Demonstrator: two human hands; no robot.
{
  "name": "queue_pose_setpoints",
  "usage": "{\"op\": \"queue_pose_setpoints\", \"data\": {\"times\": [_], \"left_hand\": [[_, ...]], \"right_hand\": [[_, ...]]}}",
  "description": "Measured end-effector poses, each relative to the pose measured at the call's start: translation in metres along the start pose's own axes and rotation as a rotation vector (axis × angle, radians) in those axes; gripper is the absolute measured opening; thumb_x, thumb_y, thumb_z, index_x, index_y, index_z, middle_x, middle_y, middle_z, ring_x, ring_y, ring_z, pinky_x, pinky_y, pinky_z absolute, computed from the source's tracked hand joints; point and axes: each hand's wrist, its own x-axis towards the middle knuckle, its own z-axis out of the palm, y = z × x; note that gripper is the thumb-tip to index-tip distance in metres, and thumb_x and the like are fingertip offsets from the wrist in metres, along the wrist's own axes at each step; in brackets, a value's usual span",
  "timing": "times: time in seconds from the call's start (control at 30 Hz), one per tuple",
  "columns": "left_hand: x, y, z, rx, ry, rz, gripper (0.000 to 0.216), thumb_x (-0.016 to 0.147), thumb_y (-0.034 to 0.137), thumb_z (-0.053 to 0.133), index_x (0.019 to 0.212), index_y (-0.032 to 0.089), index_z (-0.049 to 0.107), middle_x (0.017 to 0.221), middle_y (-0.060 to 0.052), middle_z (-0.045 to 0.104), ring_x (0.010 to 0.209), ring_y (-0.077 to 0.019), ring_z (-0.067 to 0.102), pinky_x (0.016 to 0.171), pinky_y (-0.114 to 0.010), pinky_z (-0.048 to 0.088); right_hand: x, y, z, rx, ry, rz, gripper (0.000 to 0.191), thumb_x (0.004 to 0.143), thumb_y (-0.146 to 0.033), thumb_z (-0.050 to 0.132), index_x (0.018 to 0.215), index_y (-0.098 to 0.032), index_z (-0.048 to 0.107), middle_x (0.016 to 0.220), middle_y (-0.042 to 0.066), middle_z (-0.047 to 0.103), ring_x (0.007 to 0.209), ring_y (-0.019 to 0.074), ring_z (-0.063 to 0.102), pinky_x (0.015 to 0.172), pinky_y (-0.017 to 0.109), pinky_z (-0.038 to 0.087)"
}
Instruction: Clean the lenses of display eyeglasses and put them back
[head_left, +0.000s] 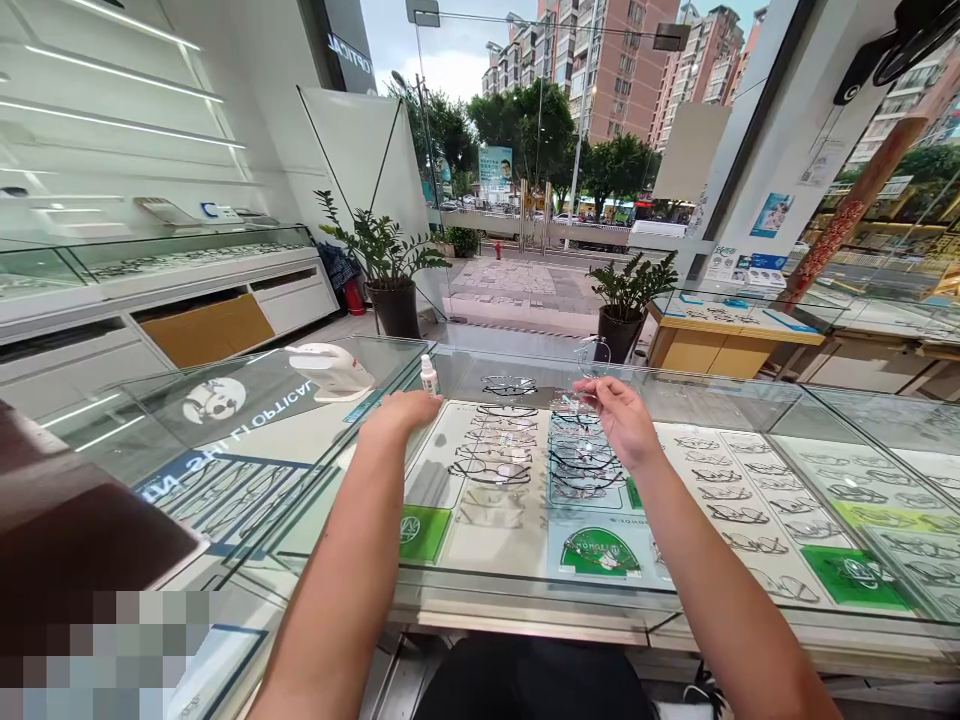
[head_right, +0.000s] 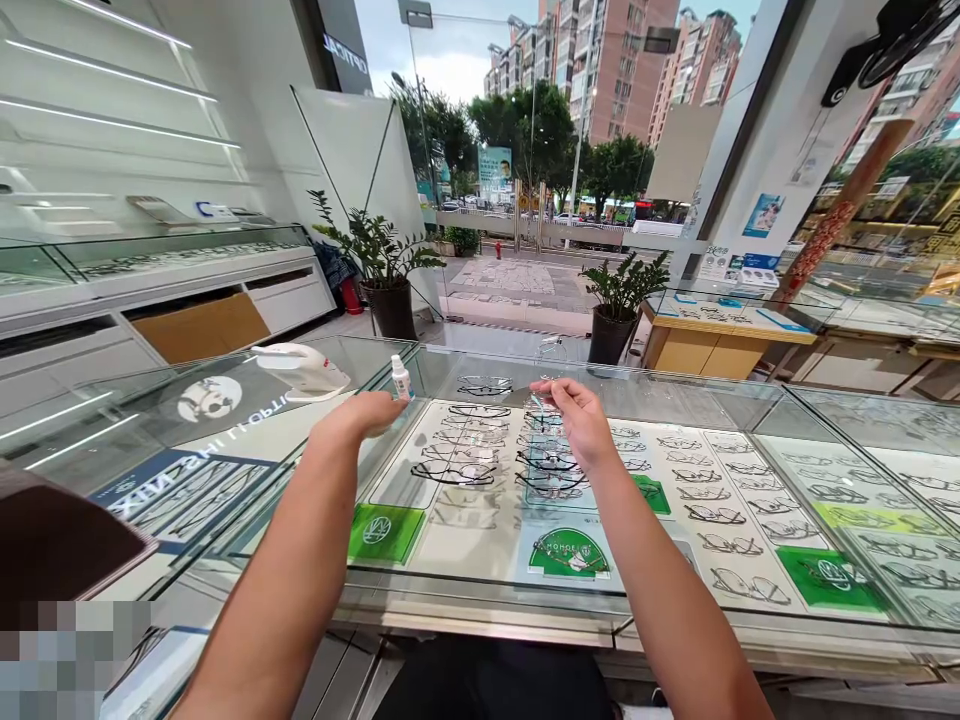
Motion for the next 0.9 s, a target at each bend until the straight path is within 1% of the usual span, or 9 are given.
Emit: {"op": "queue_pose_setpoints", "data": {"times": [0.1,0.17,0.27,0.37,0.47,0.57,0.67,0.8,0.9], "left_hand": [[-0.015,0.012,-0.011,0.066,-0.115,-0.167,0.058,0.097,0.057,0.043,0.115,0.012,0.076,0.137,-0.031,0.065,0.138,-0.0511,0.048,0.099,-0.063,0.045],[-0.028,0.025,-0.017,0.066,-0.049,-0.116,0.063,0.102,0.056,0.033,0.118,0.011,0.075,0.135,-0.029,0.066,0.137,-0.0512,0.047,0.101,-0.065,0.043],[-0.046,0.047,-0.015,-0.009,0.274,0.218,0.056,0.104,0.050,0.035,0.125,0.014,0.073,0.130,-0.024,0.070,0.128,-0.0452,0.053,0.103,-0.060,0.042],[-0.057,0.070,-0.004,-0.199,0.644,0.587,0.055,0.102,0.051,0.048,0.142,0.017,0.062,0.146,-0.019,0.061,0.134,-0.0374,0.051,0.112,-0.052,0.037],[-0.064,0.087,0.011,-0.301,0.813,0.825,0.069,0.095,0.056,0.063,0.152,0.018,0.051,0.156,-0.018,0.053,0.142,-0.0347,0.046,0.120,-0.049,0.031],[-0.068,0.095,0.023,-0.281,0.840,1.002,0.085,0.090,0.059,0.071,0.159,0.020,0.041,0.161,-0.017,0.049,0.149,-0.0351,0.041,0.122,-0.049,0.031],[-0.069,0.098,0.029,-0.251,0.799,1.103,0.088,0.090,0.060,0.072,0.162,0.023,0.037,0.159,-0.016,0.053,0.149,-0.0352,0.043,0.120,-0.049,0.033],[-0.069,0.099,0.033,-0.247,0.720,1.129,0.079,0.091,0.058,0.072,0.157,0.023,0.047,0.146,-0.015,0.065,0.141,-0.0348,0.052,0.114,-0.048,0.037],[-0.069,0.099,0.032,-0.251,0.709,1.147,0.068,0.090,0.058,0.074,0.146,0.023,0.060,0.137,-0.012,0.071,0.133,-0.0337,0.058,0.110,-0.048,0.038]], "right_hand": [[0.001,-0.002,-0.001,-0.002,-0.013,-0.007,0.026,0.087,-0.051,0.079,0.087,-0.026,0.076,0.104,0.006,0.078,0.113,0.0239,0.066,0.100,0.038,0.048],[0.002,-0.004,-0.001,-0.005,-0.008,-0.010,0.027,0.086,-0.053,0.079,0.085,-0.026,0.074,0.102,0.005,0.076,0.112,0.0241,0.066,0.099,0.038,0.048],[0.003,-0.006,-0.001,-0.001,0.010,-0.004,0.030,0.084,-0.054,0.080,0.082,-0.025,0.071,0.097,0.004,0.074,0.107,0.0240,0.066,0.098,0.038,0.049],[0.003,-0.009,-0.003,0.008,-0.012,-0.004,0.029,0.085,-0.052,0.078,0.081,-0.025,0.070,0.094,0.003,0.071,0.102,0.0226,0.066,0.098,0.037,0.048],[0.003,-0.011,-0.006,-0.109,-0.072,-0.044,0.028,0.092,-0.052,0.072,0.083,-0.025,0.071,0.092,0.003,0.069,0.099,0.0219,0.065,0.099,0.037,0.046],[0.003,-0.014,-0.010,-0.335,-0.164,-0.103,0.033,0.097,-0.054,0.065,0.083,-0.024,0.070,0.089,0.003,0.068,0.094,0.0223,0.062,0.094,0.037,0.045],[0.001,-0.017,-0.011,-0.544,-0.263,-0.137,0.036,0.101,-0.053,0.058,0.084,-0.022,0.067,0.089,0.003,0.066,0.091,0.0219,0.060,0.090,0.036,0.044],[-0.003,-0.020,-0.007,-0.696,-0.314,-0.141,0.036,0.104,-0.047,0.052,0.082,-0.022,0.065,0.087,0.003,0.065,0.090,0.0213,0.058,0.088,0.036,0.041],[-0.005,-0.024,-0.004,-0.748,-0.314,-0.145,0.033,0.104,-0.042,0.052,0.081,-0.022,0.065,0.087,0.003,0.066,0.089,0.0211,0.057,0.087,0.035,0.040]]}}
